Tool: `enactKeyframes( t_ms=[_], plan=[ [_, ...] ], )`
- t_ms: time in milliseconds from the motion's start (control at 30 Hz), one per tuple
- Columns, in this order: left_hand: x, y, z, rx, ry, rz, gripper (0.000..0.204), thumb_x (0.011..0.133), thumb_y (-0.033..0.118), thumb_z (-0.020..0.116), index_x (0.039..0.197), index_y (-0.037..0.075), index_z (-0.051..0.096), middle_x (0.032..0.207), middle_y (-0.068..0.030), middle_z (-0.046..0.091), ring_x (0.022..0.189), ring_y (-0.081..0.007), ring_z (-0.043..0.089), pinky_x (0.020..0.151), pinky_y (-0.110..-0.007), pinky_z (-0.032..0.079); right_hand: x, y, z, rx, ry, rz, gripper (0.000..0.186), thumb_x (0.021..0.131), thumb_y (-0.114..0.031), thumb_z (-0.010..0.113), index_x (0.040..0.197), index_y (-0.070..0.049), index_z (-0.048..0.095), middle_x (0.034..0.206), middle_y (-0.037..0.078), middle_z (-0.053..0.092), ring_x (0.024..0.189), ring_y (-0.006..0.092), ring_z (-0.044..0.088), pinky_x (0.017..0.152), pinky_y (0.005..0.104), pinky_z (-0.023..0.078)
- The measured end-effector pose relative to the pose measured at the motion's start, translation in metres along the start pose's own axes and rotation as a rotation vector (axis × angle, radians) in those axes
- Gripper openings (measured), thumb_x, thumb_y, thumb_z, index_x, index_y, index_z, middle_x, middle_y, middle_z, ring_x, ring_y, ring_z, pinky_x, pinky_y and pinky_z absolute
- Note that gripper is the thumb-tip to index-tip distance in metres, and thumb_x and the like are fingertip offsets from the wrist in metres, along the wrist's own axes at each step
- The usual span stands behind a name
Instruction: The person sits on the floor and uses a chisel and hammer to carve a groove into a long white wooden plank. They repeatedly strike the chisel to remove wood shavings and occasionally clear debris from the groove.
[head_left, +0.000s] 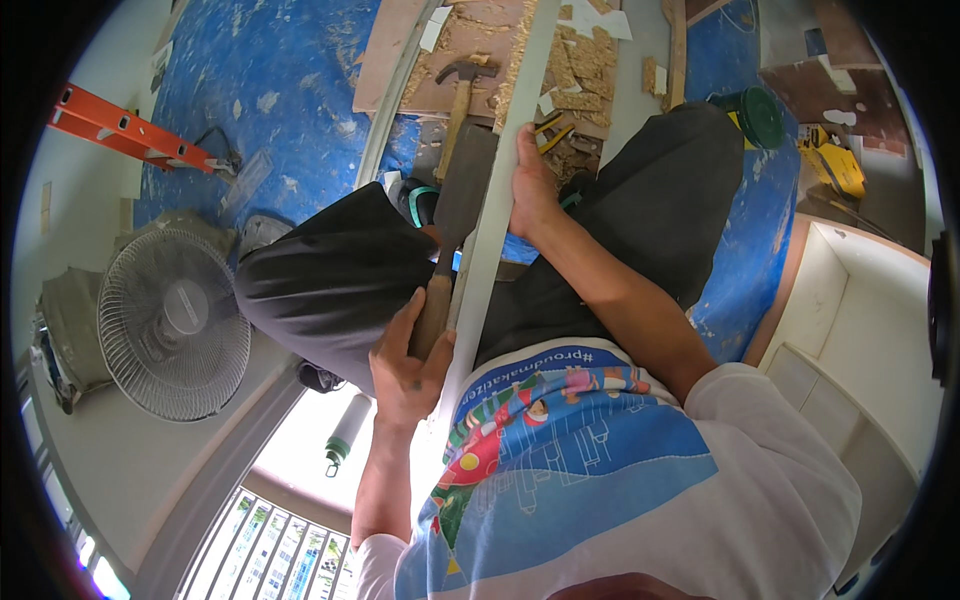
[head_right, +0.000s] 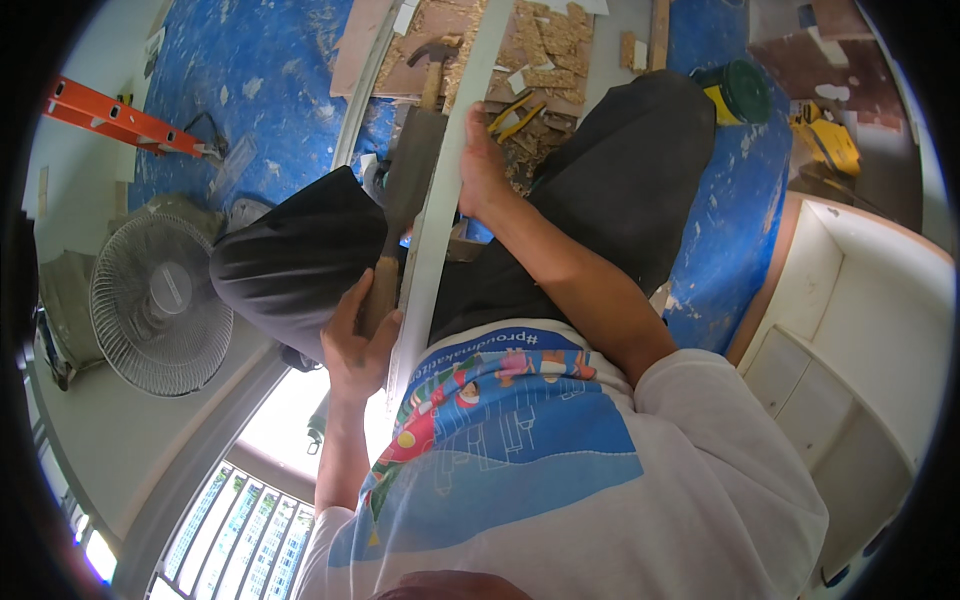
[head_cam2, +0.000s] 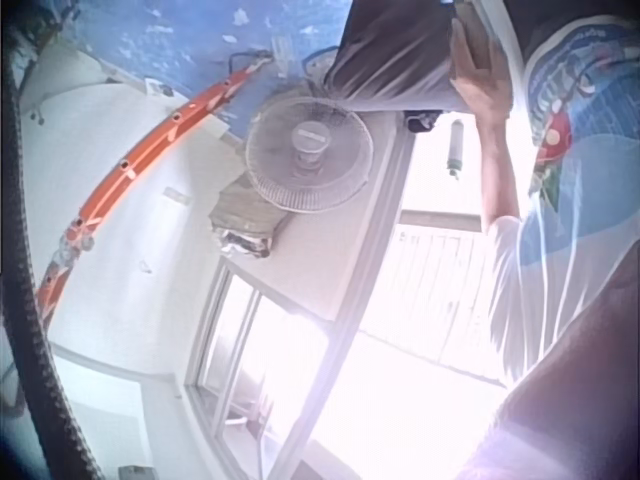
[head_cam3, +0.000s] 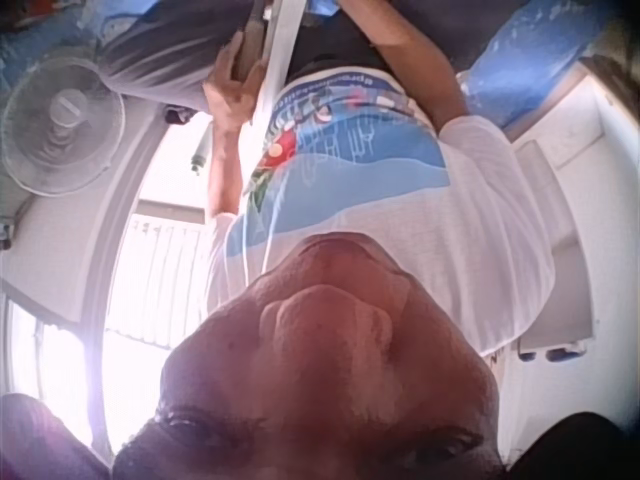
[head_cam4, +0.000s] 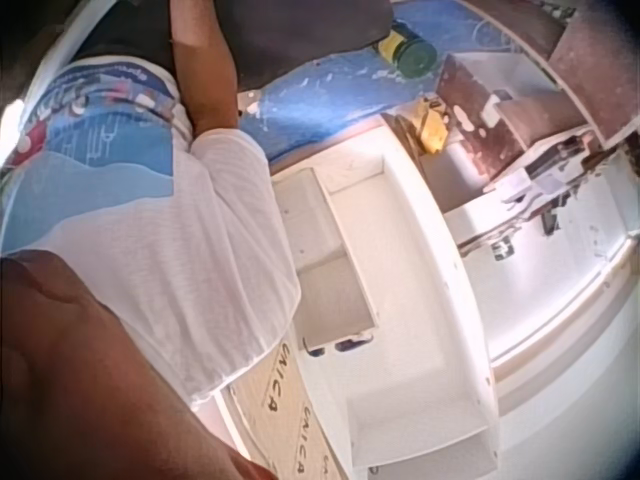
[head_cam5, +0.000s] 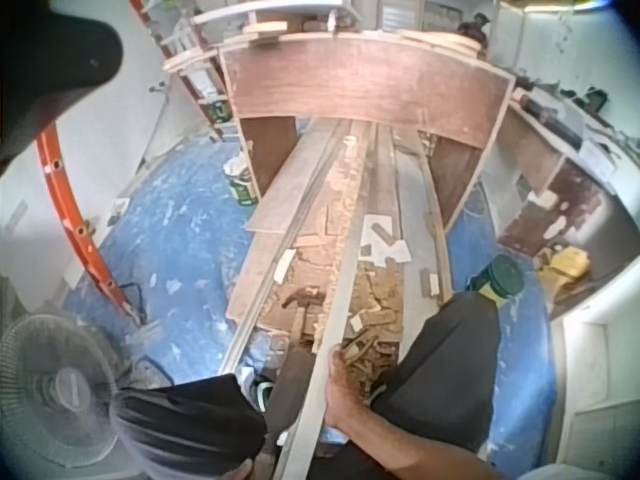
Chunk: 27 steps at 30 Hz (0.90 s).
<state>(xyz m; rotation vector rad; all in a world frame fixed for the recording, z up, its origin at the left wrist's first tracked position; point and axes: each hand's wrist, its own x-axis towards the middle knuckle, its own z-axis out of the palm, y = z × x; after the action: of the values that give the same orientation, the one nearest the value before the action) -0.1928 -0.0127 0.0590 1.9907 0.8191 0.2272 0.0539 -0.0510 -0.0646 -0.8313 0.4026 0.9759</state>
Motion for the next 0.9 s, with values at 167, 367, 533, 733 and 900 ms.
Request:
enactKeyframes(
  t_ms=[167,367,533,733,900],
  plan=[
    [0.040,0.021,0.017,0.036,-0.021,-0.164,0.052,0.085,0.005,0.075,0.132,-0.010,0.060,0.111,-0.0236,0.074,0.096,-0.0270,0.075,0.087,-0.035,0.057,0.018,-0.011,-0.023,-0.136,-0.072,0.012,0.066,0.097,-0.073,0.050,0.123,-0.013,0.062,0.096,0.007,0.064,0.083,0.0225,0.065,0.077,0.0413,0.058],
    [0.052,0.032,0.001,-0.285,-0.145,-0.391,0.052,0.087,0.007,0.075,0.133,-0.011,0.059,0.102,-0.0173,0.074,0.075,-0.0148,0.070,0.069,-0.028,0.056,0.018,-0.009,-0.006,-0.076,-0.009,-0.066,0.066,0.100,-0.072,0.044,0.124,-0.012,0.058,0.100,0.006,0.063,0.085,0.0210,0.063,0.077,0.0407,0.056],
    [0.055,0.035,-0.011,-0.740,-0.210,-0.630,0.053,0.088,0.007,0.075,0.134,-0.013,0.058,0.101,-0.0170,0.073,0.072,-0.0153,0.069,0.068,-0.027,0.055,0.027,-0.005,-0.020,-0.109,-0.028,-0.036,0.066,0.098,-0.074,0.048,0.123,-0.014,0.060,0.094,0.005,0.062,0.082,0.0215,0.064,0.074,0.0402,0.058],
    [0.028,0.024,0.007,0.115,-0.020,-0.023,0.055,0.088,0.008,0.075,0.135,-0.013,0.058,0.110,-0.0270,0.073,0.092,-0.0310,0.075,0.082,-0.037,0.059,0.009,-0.012,-0.001,-0.036,-0.020,-0.028,0.068,0.100,-0.073,0.045,0.127,-0.012,0.057,0.108,0.007,0.064,0.098,0.0217,0.064,0.088,0.0425,0.056],
    [0.033,0.028,0.015,0.124,-0.020,0.020,0.054,0.088,0.009,0.075,0.134,-0.011,0.059,0.116,-0.0308,0.070,0.103,-0.0374,0.074,0.089,-0.039,0.057,0.025,0.000,-0.011,-0.064,-0.004,-0.096,0.069,0.101,-0.072,0.042,0.128,-0.010,0.056,0.111,0.007,0.063,0.103,0.0229,0.064,0.089,0.0436,0.056]
  ],
)
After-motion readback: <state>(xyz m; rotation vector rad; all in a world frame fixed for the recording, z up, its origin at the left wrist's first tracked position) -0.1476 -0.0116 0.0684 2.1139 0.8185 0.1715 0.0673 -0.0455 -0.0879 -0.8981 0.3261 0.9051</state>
